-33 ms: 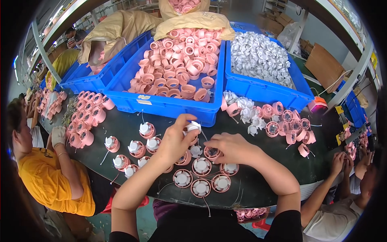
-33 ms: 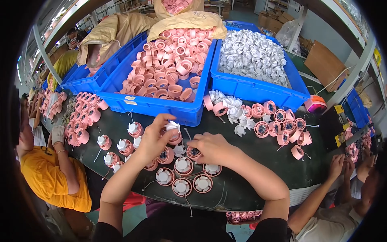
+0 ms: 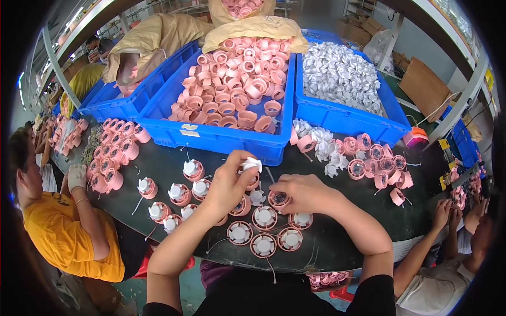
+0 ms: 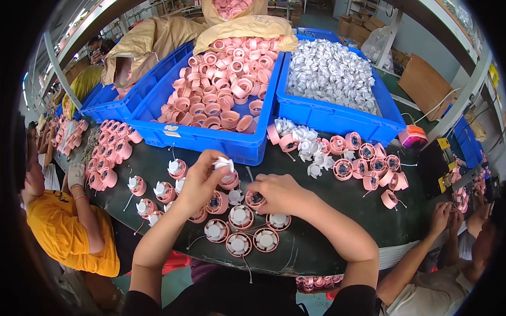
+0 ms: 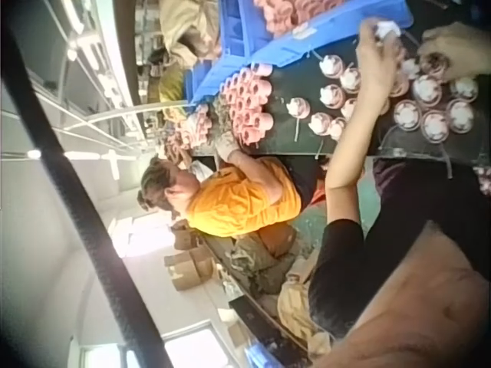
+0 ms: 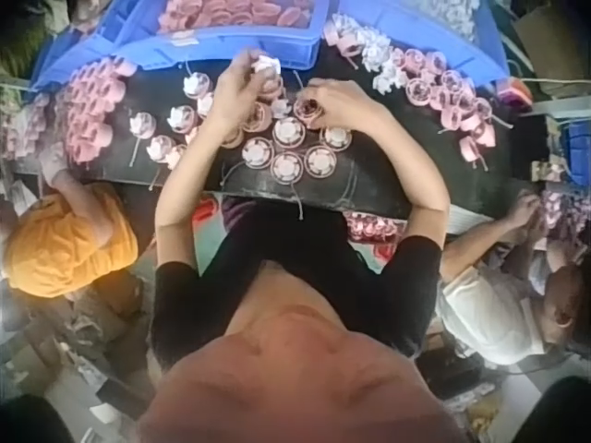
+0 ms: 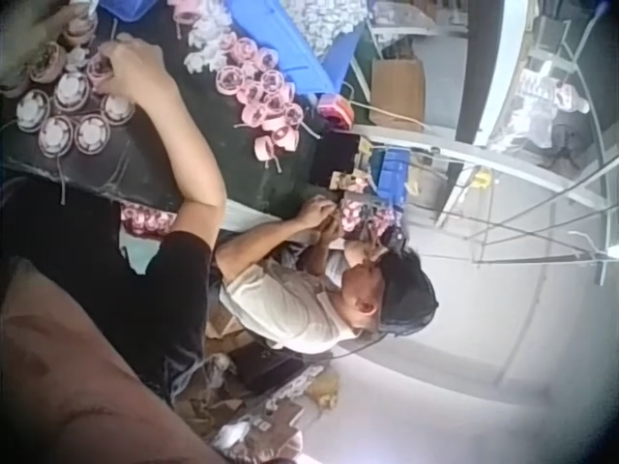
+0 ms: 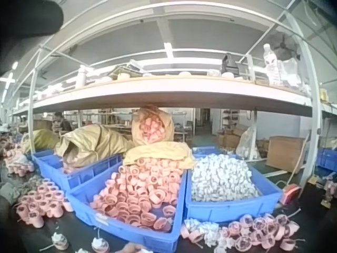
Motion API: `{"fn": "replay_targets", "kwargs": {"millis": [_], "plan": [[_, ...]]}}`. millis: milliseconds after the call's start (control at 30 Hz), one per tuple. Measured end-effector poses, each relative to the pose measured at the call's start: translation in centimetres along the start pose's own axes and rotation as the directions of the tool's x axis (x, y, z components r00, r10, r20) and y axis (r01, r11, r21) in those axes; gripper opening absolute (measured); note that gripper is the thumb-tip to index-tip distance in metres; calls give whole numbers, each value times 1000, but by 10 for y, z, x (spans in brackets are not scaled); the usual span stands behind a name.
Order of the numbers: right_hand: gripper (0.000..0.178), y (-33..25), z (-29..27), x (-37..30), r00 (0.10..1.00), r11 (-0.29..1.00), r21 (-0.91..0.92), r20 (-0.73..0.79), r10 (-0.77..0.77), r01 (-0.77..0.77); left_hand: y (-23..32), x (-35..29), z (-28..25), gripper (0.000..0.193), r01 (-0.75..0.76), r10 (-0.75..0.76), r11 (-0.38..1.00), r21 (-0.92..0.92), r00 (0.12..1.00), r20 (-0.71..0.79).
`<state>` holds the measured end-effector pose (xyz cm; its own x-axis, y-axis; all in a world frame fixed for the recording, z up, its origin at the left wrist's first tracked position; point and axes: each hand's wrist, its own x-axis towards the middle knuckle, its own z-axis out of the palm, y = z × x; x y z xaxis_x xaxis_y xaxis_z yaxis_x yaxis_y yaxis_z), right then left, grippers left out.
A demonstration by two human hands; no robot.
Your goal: The person assembles small electronic components with plastic housings and wiring by hand at a factory production line.
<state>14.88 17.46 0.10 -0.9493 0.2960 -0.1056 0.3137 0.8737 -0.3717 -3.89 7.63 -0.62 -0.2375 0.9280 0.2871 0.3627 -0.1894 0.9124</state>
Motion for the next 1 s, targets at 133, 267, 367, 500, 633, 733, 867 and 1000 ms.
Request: {"fn": "replay_targets", "kwargs": {"millis": [133, 267, 367, 500, 633, 733, 867, 1000], "plan": [[50, -11, -10, -8, 958, 981, 193, -286, 22, 35, 16, -22, -11, 13, 196, -338, 608, -769, 941, -28], [61, -46, -12, -9, 945, 564, 794, -320, 72, 226, -1, -40, -17, 23, 96, -229, 338, -936, 973, 17], [59, -58, 4, 0, 900, 391, 817, -428, -82, 424, 2, -51, -1, 16, 24, -242, 315, -949, 969, -56], [58, -69, 17, 9, 831, 680, 575, -549, -91, 455, 17, -63, 2, 40, 88, -157, 357, -930, 987, 33], [60, -79, 17, 11, 808, 757, 457, -568, -156, 468, 24, -68, -2, 59, 118, -108, 286, -951, 990, 91], [60, -81, 17, 13, 803, 795, 403, -572, -168, 454, 23, -70, -3, 61, 120, -122, 275, -954, 989, 89], [59, -85, 16, 14, 774, 786, 383, -606, -182, 485, 20, -70, -3, 62, 105, -105, 311, -944, 992, 76], [59, -91, 13, 14, 744, 834, 253, -621, -249, 490, 20, -72, -1, 62, 136, -118, 306, -942, 988, 104]]}}
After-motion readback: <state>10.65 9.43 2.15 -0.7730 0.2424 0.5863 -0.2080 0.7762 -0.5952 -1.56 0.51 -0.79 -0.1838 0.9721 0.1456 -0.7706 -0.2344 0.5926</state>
